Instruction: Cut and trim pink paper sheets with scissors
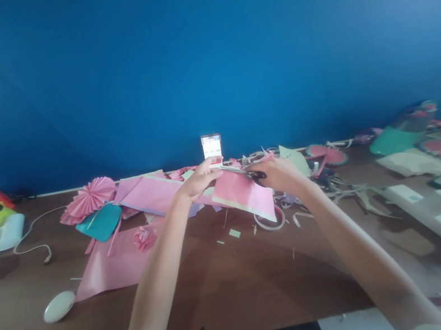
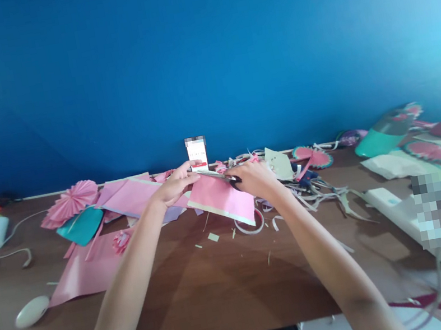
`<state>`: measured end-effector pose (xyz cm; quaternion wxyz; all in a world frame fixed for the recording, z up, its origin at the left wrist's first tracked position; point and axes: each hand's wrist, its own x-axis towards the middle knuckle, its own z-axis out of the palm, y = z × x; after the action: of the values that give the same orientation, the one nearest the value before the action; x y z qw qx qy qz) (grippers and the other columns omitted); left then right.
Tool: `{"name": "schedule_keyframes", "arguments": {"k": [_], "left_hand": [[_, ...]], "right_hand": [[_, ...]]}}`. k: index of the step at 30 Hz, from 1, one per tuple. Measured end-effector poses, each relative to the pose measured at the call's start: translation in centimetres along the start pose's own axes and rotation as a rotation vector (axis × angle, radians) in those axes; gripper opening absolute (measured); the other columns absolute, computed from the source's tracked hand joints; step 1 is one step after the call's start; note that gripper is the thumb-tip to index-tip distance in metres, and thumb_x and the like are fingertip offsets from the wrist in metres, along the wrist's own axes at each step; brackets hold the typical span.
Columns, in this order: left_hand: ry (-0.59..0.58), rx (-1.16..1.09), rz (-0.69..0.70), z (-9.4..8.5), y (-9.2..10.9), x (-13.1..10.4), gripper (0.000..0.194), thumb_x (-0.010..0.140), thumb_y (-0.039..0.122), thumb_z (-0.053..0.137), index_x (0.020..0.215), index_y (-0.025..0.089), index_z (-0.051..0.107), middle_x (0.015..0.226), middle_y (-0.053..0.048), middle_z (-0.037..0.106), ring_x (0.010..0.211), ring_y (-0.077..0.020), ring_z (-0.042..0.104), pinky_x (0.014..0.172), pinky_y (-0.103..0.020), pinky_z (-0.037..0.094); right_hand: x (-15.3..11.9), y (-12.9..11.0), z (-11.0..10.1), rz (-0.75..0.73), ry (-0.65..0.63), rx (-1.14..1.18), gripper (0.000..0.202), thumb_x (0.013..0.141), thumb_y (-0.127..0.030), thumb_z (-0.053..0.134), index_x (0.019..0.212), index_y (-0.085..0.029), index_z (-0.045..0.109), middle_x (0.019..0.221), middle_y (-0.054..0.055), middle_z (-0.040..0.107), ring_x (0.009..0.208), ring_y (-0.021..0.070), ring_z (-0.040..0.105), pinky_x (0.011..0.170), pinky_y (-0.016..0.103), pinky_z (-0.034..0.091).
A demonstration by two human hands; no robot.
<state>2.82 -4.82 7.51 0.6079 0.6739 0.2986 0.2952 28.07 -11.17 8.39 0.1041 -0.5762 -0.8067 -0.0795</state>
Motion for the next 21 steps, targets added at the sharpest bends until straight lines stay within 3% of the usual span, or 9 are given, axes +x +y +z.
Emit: {"name": "schedule_keyframes", "arguments": {"k": [13,21], "left_hand": [[0.021,0.074,0.062,0.01,-0.54,0.44,0.05,0.085,0.029,0.061,0.131,0.021,0.044,0.094,-0.004,0.061,0.082,-0.0142,0.056,0.074,-0.027,0.041],[0.006,0.068,0.052,0.02,-0.71,0.55,0.052,0.085,0.028,0.062,0.133,0.022,0.042,0.1,-0.006,0.062,0.086,-0.0143,0.057,0.077,-0.027,0.042]], "right_hand": [[-0.13,0.16,-0.13,-0.009,0.029,-0.041,0.044,0.078,-0.021,0.052,0.118,-0.034,0.066,0.105,0.002,0.073,0.085,0.0221,0.066,0.059,0.028,0.037],[-0.14,-0.09,-0.13,-0.014,0.003,-0.018,0.044,0.078,-0.021,0.051,0.118,-0.031,0.066,0.103,0.003,0.074,0.079,0.0207,0.065,0.059,0.028,0.038]]}}
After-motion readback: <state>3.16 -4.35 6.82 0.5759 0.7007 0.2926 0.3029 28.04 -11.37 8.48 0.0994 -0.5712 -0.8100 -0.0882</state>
